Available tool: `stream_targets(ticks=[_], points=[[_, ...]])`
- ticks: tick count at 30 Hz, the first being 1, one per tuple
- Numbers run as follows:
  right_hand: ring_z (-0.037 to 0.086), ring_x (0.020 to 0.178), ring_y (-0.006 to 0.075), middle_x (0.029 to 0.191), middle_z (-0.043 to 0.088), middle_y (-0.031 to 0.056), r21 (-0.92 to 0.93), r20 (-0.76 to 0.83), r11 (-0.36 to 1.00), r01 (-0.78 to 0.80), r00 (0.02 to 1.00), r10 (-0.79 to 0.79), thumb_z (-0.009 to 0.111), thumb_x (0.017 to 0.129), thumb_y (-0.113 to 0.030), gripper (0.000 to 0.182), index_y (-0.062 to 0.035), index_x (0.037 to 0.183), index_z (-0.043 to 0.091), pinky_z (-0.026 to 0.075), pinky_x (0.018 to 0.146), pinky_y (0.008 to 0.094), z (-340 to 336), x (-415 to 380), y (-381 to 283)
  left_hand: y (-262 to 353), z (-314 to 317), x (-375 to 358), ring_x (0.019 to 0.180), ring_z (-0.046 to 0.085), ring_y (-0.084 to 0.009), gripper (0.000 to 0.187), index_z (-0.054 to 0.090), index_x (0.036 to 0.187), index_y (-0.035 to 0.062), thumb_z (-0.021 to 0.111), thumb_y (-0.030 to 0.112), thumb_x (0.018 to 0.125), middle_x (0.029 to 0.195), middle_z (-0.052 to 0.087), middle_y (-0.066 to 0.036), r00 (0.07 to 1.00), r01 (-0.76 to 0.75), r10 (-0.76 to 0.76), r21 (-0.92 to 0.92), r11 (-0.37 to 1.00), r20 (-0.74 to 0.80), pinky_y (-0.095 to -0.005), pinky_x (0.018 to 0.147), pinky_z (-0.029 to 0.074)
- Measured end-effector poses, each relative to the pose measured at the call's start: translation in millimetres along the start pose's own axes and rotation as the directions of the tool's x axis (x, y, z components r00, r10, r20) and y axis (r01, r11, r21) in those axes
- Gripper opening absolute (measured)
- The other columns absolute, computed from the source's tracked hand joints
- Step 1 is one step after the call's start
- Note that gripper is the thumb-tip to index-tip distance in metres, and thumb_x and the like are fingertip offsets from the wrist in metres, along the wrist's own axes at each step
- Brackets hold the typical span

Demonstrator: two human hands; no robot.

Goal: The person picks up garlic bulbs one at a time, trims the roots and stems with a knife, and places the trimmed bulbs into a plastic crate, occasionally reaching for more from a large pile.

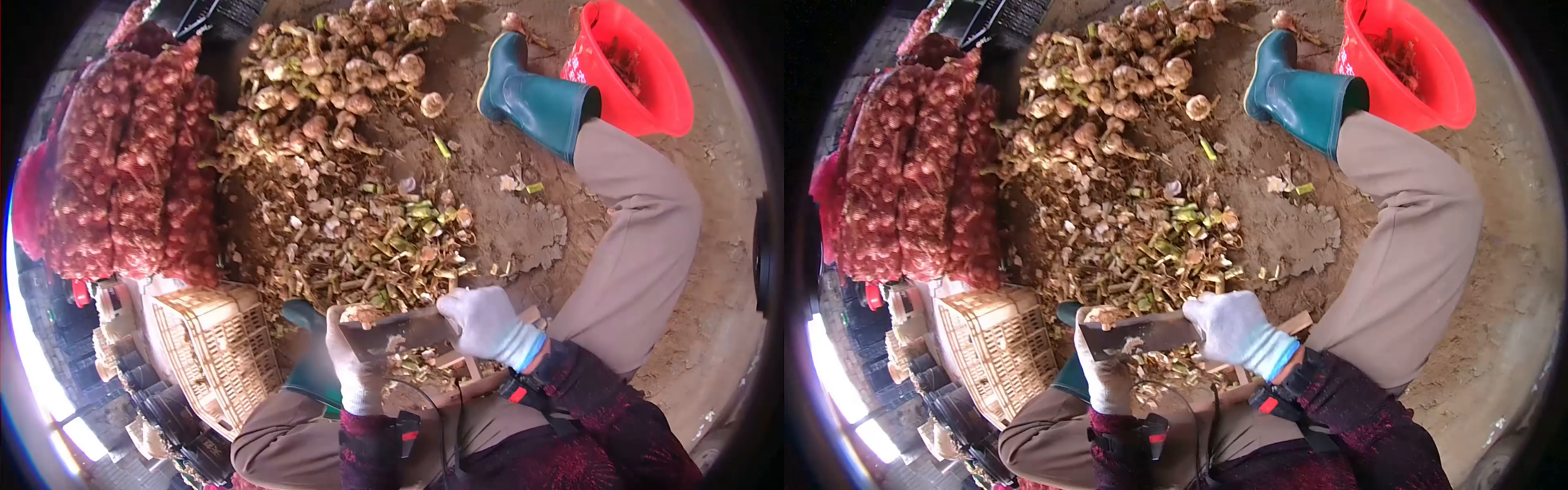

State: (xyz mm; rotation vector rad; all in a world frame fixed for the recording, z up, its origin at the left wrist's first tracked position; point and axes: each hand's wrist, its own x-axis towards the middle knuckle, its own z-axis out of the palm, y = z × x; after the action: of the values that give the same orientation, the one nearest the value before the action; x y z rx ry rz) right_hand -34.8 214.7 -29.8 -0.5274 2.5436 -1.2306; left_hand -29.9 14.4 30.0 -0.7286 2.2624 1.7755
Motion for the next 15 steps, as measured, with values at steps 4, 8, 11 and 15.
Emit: stream_targets(ticks=[4, 8, 11, 15], points=[[0.066, 0.071, 0.0335, 0.074, 0.066, 0.0135, -0.202, 0.204, 0.938, -0.283, 0.924, 0.323, 0.059, 0.075, -0.020, 0.014, -0.0116, 0.084, 0.065, 0.052, 0.061, 0.0453, 11.4, 16.3, 30.6, 22.8, 1.9, -17.3, 0.071, 0.057, -0.0105, 0.054, 0.051, 0.107, 0.0021, 0.071, -0.001, 0.058, 0.087, 0.058, -0.003, 0.991, -0.071, 0.105, -0.325, 0.943, 0.088, -0.0191, 0.054, 0.045], [0.067, 0.068, 0.0325, 0.072, 0.066, 0.0142, -0.107, 0.008, 0.945, -0.308, 0.951, 0.311, 0.057, 0.080, -0.019, 0.014, -0.0107, 0.086, 0.067, 0.053, 0.062, 0.0445, -0.7, 19.5, 13.4, 39.3, 4.6, -18.1, 0.072, 0.056, -0.0112, 0.055, 0.051, 0.110, 0.0012, 0.067, -0.006, 0.058, 0.084, 0.057, -0.003, 0.994, -0.109, 0.099, -0.423, 0.900, -0.047, -0.0214, 0.063, 0.047], [0.065, 0.064, 0.0286, 0.069, 0.062, 0.0093, 0.095, -0.048, 0.991, -0.096, 0.994, 0.101, 0.063, 0.076, -0.016, 0.008, -0.0110, 0.082, 0.061, 0.051, 0.055, 0.0404, -23.6, -0.5, -20.4, 18.1, -6.3, -11.5, 0.074, 0.061, -0.0140, 0.057, 0.049, 0.111, 0.0030, 0.079, 0.001, 0.062, 0.088, 0.059, -0.004, 0.998, -0.057, 0.059, -0.427, 0.903, -0.009, -0.0254, 0.063, 0.052], [0.061, 0.058, 0.0291, 0.067, 0.057, 0.0080, 0.077, -0.141, 0.992, 0.095, 0.986, -0.084, 0.066, 0.070, -0.014, 0.011, -0.0105, 0.078, 0.059, 0.049, 0.052, 0.0379, -11.8, 0.5, -26.3, 7.3, 5.2, -11.6, 0.077, 0.061, -0.0152, 0.051, 0.049, 0.109, 0.0044, 0.080, 0.005, 0.068, 0.096, 0.061, -0.007, 0.987, -0.021, -0.089, -0.652, 0.758, -0.135, -0.0257, 0.062, 0.051]])
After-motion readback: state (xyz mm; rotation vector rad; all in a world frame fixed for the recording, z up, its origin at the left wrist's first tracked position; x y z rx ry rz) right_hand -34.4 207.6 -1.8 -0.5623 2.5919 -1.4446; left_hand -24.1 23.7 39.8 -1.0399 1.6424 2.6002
